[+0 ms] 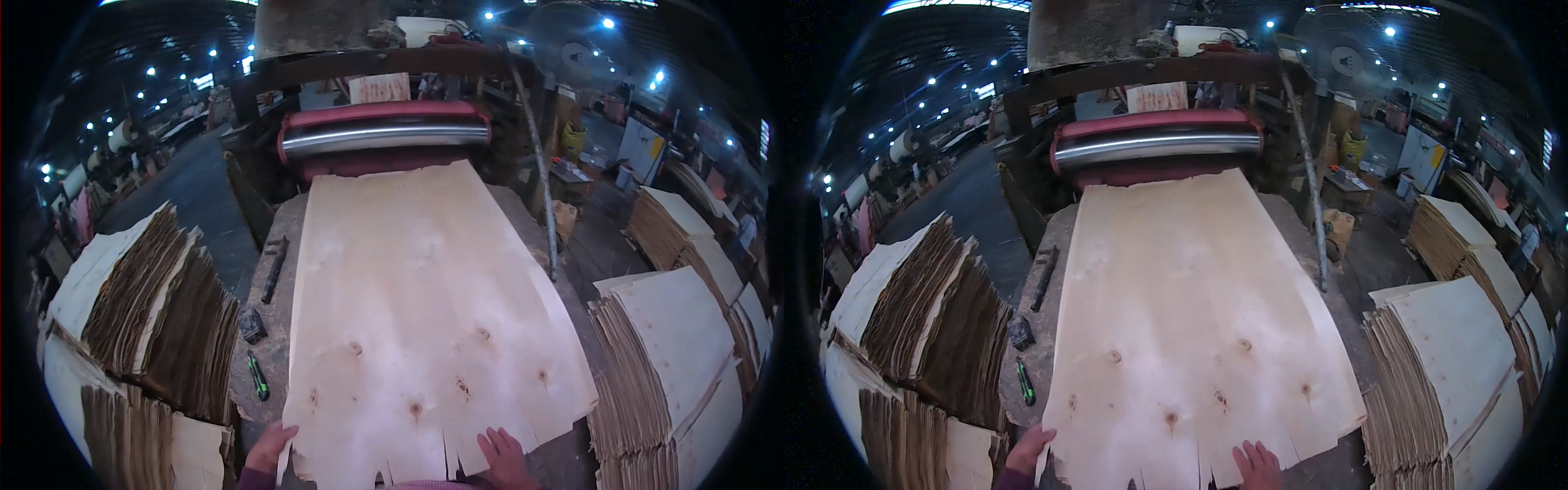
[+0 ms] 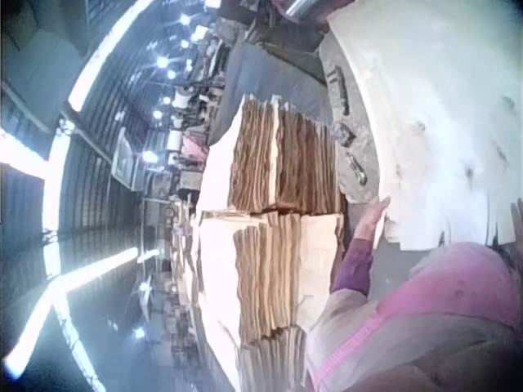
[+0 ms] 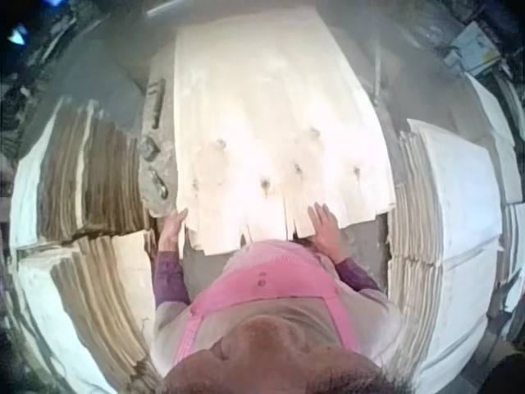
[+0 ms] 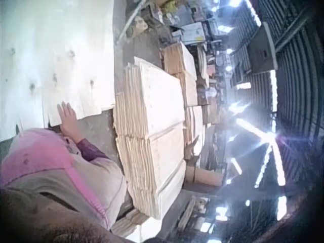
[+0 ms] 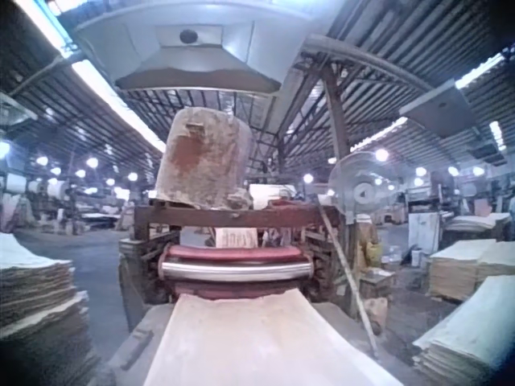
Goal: The person feeds sheets of wood veneer through a rolling industrial machinery station, aligns them, and stacks them onto a larger bundle.
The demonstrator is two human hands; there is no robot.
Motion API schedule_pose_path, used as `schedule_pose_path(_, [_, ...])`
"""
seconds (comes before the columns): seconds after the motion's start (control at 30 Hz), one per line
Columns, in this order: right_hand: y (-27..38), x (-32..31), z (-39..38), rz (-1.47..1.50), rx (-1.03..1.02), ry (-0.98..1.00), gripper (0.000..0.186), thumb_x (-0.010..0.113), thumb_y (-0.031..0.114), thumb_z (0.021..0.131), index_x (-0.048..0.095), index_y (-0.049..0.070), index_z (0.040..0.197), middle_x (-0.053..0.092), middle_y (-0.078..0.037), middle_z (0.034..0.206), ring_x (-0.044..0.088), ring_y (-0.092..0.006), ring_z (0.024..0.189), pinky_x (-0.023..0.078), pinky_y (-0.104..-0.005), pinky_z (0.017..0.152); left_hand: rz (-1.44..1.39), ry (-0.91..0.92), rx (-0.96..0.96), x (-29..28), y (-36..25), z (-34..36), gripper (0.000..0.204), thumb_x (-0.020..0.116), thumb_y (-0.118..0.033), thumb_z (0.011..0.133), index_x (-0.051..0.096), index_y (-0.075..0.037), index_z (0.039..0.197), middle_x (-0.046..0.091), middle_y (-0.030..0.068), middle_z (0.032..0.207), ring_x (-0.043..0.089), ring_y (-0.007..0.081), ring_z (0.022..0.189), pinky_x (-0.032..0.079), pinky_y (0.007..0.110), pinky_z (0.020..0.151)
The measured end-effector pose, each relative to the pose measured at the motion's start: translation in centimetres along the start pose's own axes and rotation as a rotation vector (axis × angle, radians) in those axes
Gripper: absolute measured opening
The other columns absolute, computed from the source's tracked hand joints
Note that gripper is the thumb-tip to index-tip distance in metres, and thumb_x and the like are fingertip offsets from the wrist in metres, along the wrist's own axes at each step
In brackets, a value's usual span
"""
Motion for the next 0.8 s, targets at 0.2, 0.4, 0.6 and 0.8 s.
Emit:
schedule_pose_path(0.2, [-3.6,1.4,13.0,-0.072,-0.128,-0.154,0.068,0.058,0.004,0.067,0.045,0.005,0.133,0.044,-0.014,0.137,0.039,-0.0377,0.128,0.03,-0.055,0.101,0.072,-0.002,0.186,4.4,-9.9,4.6,0.02,0.057,-0.016,0.091,0.06,-0.006,0.108,0.062,0.0013,0.08,0.06,0.0107,0.07,0.053,0.028,0.06])
schedule_pose_path(0.4, [-9.2,3.5,27.6,-0.164,-0.144,-0.183,0.068,0.058,0.003,0.07,0.041,0.006,0.137,0.041,-0.013,0.141,0.035,-0.0372,0.132,0.029,-0.0545,0.104,0.354,-0.406,0.195,-1.1,-1.8,2.8,0.014,0.058,-0.012,0.087,0.065,-0.004,0.096,0.064,0.0019,0.079,0.06,0.0104,0.072,0.049,0.025,0.063])
schedule_pose_path(0.6, [-11.6,5.3,38.9,-0.233,-0.226,-0.252,0.067,0.059,0.004,0.071,0.042,0.005,0.136,0.041,-0.013,0.141,0.037,-0.0359,0.13,0.032,-0.0525,0.103,0.674,-0.739,0.228,-0.7,6.5,-1.2,0.025,0.065,-0.016,0.079,0.067,-0.002,0.1,0.067,0.0062,0.079,0.064,0.0145,0.074,0.051,0.029,0.069])
schedule_pose_path(0.8, [-9.8,3.5,44.0,-0.253,-0.108,-0.285,0.054,0.059,0.02,0.082,0.045,0.006,0.133,0.042,-0.013,0.141,0.04,-0.0364,0.128,0.037,-0.049,0.099,0.884,-0.85,0.143,0.1,6.0,-1.7,0.032,0.07,-0.024,0.072,0.067,-0.003,0.096,0.066,0.0161,0.091,0.065,0.0285,0.083,0.052,0.037,0.077])
Point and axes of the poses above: each hand's wrist, its own z-axis towards the middle knuckle, its own x-axis out of the palm, y = z × x, the point moved 3 cm from there along z, towards the middle knuckle
